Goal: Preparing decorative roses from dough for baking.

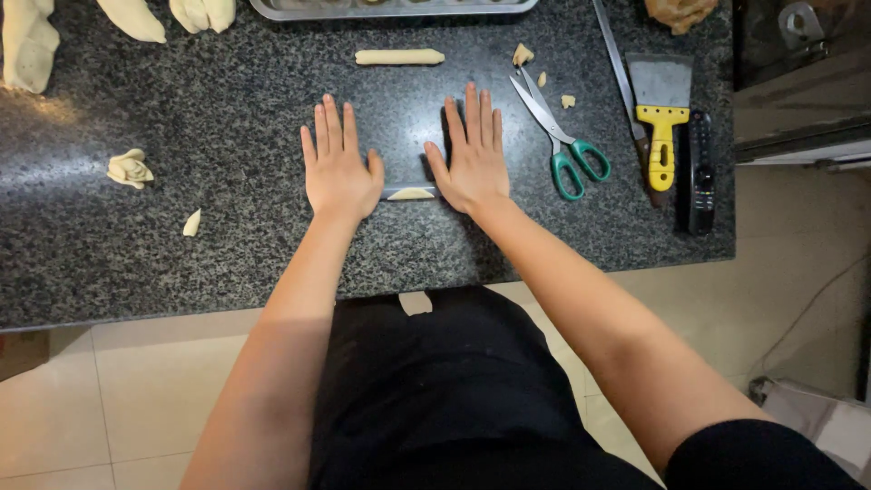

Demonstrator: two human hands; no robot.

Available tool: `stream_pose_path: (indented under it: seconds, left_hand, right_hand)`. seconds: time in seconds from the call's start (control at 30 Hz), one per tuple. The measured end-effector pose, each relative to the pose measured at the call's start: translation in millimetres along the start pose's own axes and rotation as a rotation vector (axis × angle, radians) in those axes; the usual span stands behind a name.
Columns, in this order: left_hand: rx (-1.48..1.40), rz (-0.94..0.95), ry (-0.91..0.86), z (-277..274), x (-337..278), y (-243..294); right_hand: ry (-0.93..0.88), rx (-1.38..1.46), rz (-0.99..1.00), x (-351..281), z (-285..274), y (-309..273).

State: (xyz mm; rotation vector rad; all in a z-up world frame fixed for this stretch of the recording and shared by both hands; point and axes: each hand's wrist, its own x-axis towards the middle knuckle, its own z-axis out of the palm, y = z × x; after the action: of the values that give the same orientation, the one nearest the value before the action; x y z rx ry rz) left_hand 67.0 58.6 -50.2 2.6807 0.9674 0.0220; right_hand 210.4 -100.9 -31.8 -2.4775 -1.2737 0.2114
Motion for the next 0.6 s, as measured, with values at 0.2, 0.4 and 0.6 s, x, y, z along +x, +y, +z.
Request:
stream_pose_path:
  seconds: [0.2, 0.4, 0.6]
  left_hand:
    - [-0.006, 0.045, 0.088, -2, -43, 2]
    - [0.05, 0.002, 0.062, 6, -43, 3]
    - [0.015, -0.08, -0.073, -1, -2, 2]
  right_hand:
    - [0.06, -0.032, -0.057, -35, 4, -4]
    - [0.038, -0.029, -0.032, -39, 5, -5]
    - [-0.006, -0.01, -0.01, -1, 6, 4]
